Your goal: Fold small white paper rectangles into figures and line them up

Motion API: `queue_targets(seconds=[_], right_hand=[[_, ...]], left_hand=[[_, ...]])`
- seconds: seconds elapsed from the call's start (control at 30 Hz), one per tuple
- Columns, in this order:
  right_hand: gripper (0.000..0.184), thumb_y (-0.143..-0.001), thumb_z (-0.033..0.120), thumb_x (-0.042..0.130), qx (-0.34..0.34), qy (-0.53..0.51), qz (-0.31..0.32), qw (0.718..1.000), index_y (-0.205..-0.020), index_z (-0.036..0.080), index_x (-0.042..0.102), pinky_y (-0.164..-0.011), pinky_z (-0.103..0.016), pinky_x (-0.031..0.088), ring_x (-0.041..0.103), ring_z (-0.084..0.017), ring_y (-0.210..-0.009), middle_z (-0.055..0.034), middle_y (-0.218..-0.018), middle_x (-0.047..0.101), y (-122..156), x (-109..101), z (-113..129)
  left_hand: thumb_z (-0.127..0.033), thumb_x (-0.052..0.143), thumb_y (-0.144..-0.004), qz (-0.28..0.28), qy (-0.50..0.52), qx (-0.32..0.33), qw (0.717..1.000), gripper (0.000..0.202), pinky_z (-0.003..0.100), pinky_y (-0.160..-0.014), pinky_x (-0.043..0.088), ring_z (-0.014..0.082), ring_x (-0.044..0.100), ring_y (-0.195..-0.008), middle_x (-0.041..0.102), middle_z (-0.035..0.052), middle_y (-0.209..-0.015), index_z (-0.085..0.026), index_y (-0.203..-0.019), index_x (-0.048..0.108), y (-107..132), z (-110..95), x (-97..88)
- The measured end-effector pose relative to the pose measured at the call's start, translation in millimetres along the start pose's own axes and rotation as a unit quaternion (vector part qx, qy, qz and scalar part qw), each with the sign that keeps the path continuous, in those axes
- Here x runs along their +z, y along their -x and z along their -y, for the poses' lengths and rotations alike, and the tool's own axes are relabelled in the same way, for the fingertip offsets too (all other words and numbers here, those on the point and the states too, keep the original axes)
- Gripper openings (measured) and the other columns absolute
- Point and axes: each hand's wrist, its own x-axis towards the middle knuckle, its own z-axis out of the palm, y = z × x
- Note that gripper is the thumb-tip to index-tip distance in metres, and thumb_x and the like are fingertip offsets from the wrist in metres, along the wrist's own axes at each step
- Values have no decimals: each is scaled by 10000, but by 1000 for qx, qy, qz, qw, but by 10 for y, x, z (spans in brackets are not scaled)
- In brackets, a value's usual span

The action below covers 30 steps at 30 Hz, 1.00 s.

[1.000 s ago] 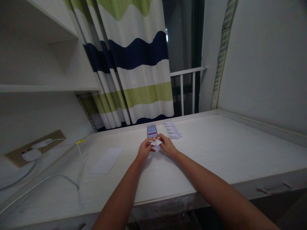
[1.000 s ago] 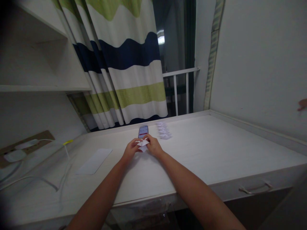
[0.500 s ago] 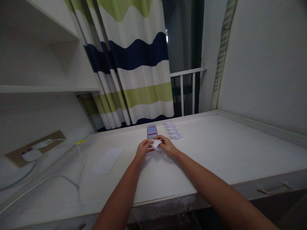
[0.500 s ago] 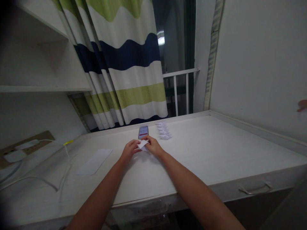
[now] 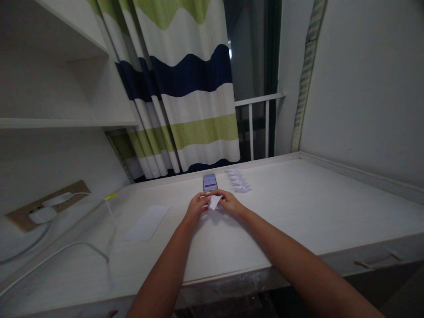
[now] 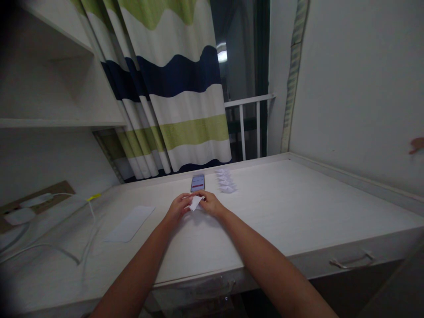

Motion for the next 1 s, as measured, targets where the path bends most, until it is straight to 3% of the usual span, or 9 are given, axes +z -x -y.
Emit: queue_targets(seconds=[0.13,0.3,0.43,0.6,0.8,1.0], right_hand=[[302,-665,196,537,8,-58,12,998,-960,166,591,-773,-301,407,548,-179,-894,-67,-993,608,-25,-15,-19],[326,-652,190,504,88,-130,-2,988,-965,190,594,-720,-278,421,550,-163,-878,-54,-976,617,-64,-52,-20],[240,-642,300,565,121,-66,-31,990,-790,127,643,-605,-246,397,537,-130,-655,-49,-743,638,-63,-46,-57],[238,-608,325,607,128,11,-40,991,-669,99,650,-502,-218,328,457,-93,-510,-14,-548,584,-58,-46,-101],[203,-632,309,587,115,34,-63,991,-669,117,642,-490,-212,324,453,-88,-503,-8,-557,583,-72,-62,-95],[226,-636,327,590,104,50,-55,992,-694,115,640,-498,-212,338,476,-99,-533,-17,-590,592,-54,-51,-48]], left_hand=[[-290,699,-514,-13,4,2,1000,335,233,-548,426,116,557,-612,599,5,-704,-172,-761,507,-11,0,-7],[-288,708,-498,-20,-16,37,999,364,224,-515,403,115,549,-556,606,-10,-647,-176,-759,480,-47,30,-24],[-284,725,-485,7,-88,82,993,363,216,-520,381,117,548,-542,604,-15,-590,-171,-728,480,-53,54,-6],[-275,711,-511,34,-150,85,984,317,226,-544,378,129,556,-568,621,1,-605,-171,-718,494,-13,26,36],[-232,707,-501,34,-173,113,978,245,244,-626,403,136,559,-647,617,12,-660,-154,-692,573,-13,45,42],[-271,703,-500,55,-170,77,981,224,258,-613,414,151,559,-632,628,22,-645,-137,-663,630,-35,82,18]])
